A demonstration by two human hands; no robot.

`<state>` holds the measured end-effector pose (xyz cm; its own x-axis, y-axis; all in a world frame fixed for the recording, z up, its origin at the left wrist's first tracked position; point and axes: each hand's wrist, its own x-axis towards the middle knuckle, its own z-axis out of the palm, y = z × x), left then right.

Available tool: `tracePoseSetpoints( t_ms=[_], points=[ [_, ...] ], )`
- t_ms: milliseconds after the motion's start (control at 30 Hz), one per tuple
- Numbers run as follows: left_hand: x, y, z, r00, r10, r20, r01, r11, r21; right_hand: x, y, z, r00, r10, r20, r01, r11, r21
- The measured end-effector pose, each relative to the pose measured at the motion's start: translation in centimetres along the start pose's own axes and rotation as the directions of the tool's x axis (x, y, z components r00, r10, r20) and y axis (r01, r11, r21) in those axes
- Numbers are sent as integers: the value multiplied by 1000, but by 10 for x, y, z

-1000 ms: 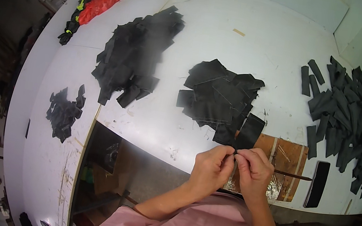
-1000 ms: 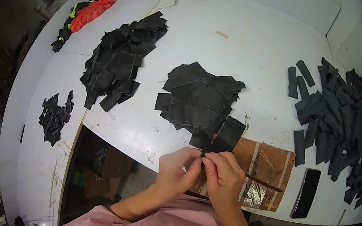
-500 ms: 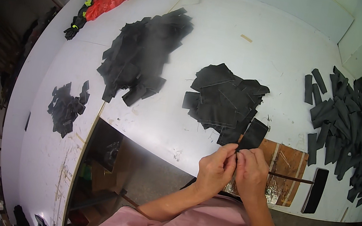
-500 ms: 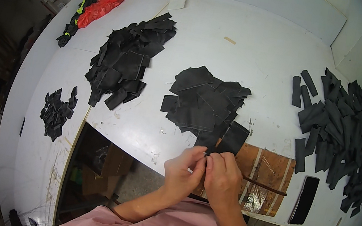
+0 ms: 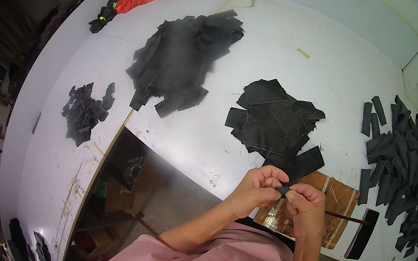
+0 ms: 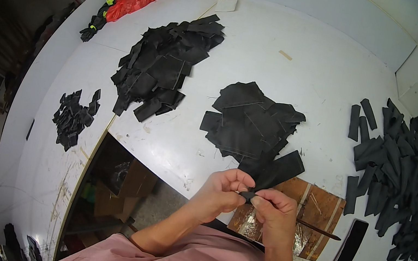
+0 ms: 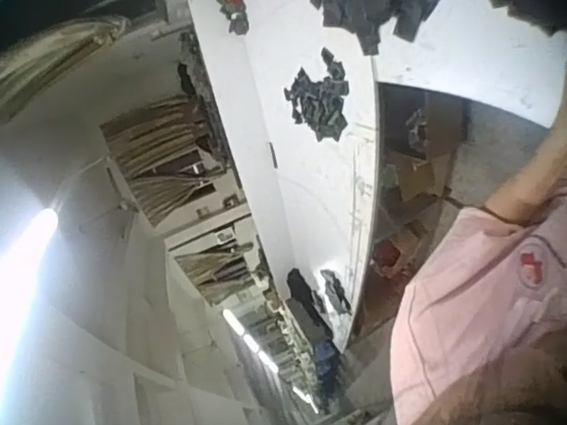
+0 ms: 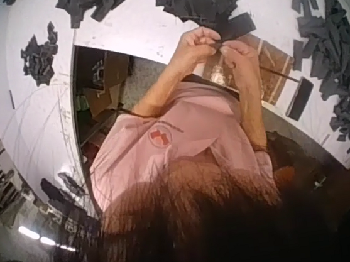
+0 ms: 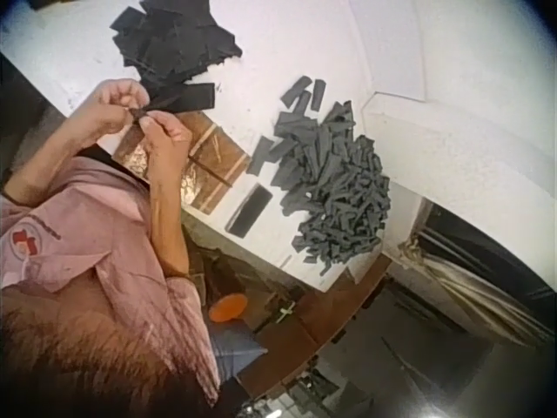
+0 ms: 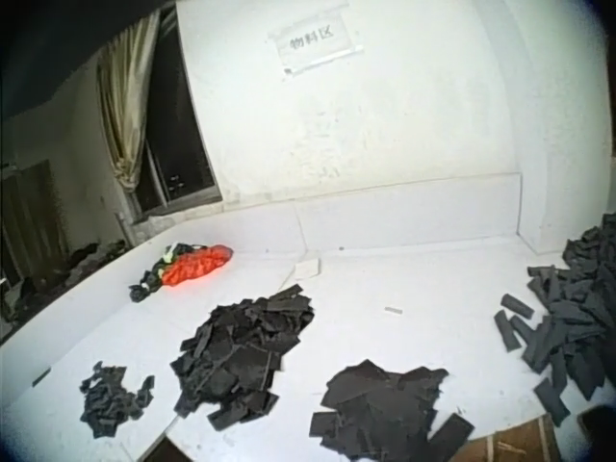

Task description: Manually folding and organizing small black rectangular pieces of material.

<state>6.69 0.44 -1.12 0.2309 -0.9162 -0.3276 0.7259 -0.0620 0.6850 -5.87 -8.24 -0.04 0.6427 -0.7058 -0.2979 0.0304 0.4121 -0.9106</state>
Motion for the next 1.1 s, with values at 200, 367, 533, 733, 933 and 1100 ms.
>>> tracePoseSetpoints(
  t_ms=[200,367,533,733,933,1100],
  points=[
    [7,-23,20,802,564,-197,-337,699,630,-4,-2,18,953,288,95,-286,748,599],
    [1,-20,19,780,601,-174,-380,677,630,-2,13,3,990,66,125,-94,968,232],
    [-13,-4,18,991,-44,124,84,936,-341,-10,6,0,988,84,132,-137,867,479],
    [-19,-6,30,983,179,37,-183,952,247,-19,8,-3,959,-283,22,275,944,183],
    [-36,-27,62,930,354,-95,-282,857,431,-45,-8,-4,764,-645,-1,577,683,-447],
    [-34,-30,64,895,446,-6,-388,784,484,-59,-14,-8,698,-716,15,586,558,-587]
  ],
)
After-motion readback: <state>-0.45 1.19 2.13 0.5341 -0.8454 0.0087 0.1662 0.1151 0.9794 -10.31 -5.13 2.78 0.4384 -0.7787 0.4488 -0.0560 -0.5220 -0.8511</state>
